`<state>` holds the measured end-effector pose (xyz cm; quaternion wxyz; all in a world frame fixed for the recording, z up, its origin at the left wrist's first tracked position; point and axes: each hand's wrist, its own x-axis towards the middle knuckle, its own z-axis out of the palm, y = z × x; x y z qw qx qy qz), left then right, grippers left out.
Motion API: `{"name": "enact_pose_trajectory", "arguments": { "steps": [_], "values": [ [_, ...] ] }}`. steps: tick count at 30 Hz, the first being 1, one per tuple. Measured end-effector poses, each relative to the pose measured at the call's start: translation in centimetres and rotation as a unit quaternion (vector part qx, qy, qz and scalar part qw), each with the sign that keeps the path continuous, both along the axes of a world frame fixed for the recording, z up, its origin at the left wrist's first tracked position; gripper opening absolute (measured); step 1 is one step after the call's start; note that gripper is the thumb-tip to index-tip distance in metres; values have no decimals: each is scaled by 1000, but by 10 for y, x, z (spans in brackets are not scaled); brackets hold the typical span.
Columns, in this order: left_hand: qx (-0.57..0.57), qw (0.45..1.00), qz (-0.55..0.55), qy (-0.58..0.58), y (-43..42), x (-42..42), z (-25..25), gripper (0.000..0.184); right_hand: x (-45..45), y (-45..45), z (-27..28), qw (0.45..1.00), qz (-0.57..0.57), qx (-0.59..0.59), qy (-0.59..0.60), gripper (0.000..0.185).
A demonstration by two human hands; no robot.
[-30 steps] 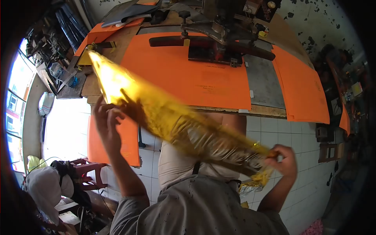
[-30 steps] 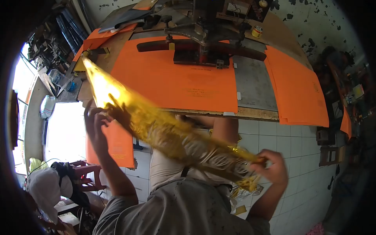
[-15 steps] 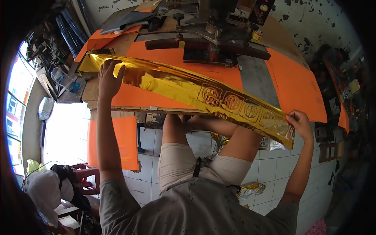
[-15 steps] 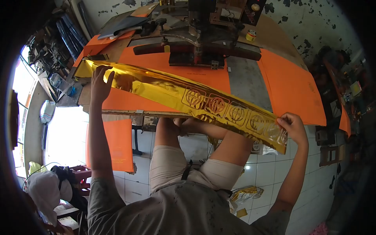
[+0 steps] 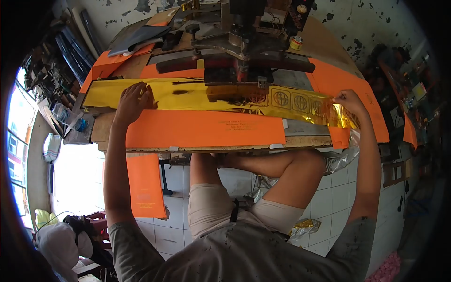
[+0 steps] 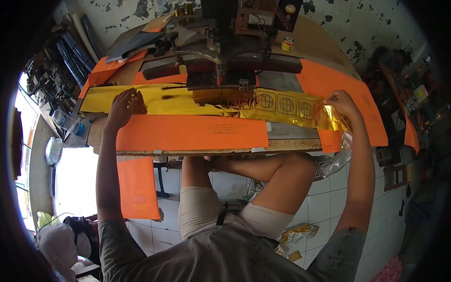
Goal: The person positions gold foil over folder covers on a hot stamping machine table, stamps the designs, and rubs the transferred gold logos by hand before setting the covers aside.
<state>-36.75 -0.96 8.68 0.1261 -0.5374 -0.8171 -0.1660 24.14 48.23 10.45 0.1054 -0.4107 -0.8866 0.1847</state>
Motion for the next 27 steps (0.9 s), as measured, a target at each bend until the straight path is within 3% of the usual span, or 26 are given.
{"name": "enact_pose_trajectory", "arguments": {
  "steps": [6,18,25,27],
  "values": [
    [-6,1000,0,-6,15,-13,-2,48,-42,39,2,997,-62,-50,-21,22],
    [-3,999,-17,-46,24,-11,-6,42,-56,91,-6,999,-34,-35,-18,32],
    [-4,998,-26,-51,26,-11,-8,40,-77,49,24,990,-107,-86,-37,23],
    [-3,998,-25,-50,26,-10,-8,40,-72,62,14,995,-79,-63,-23,24]
  ]
}}
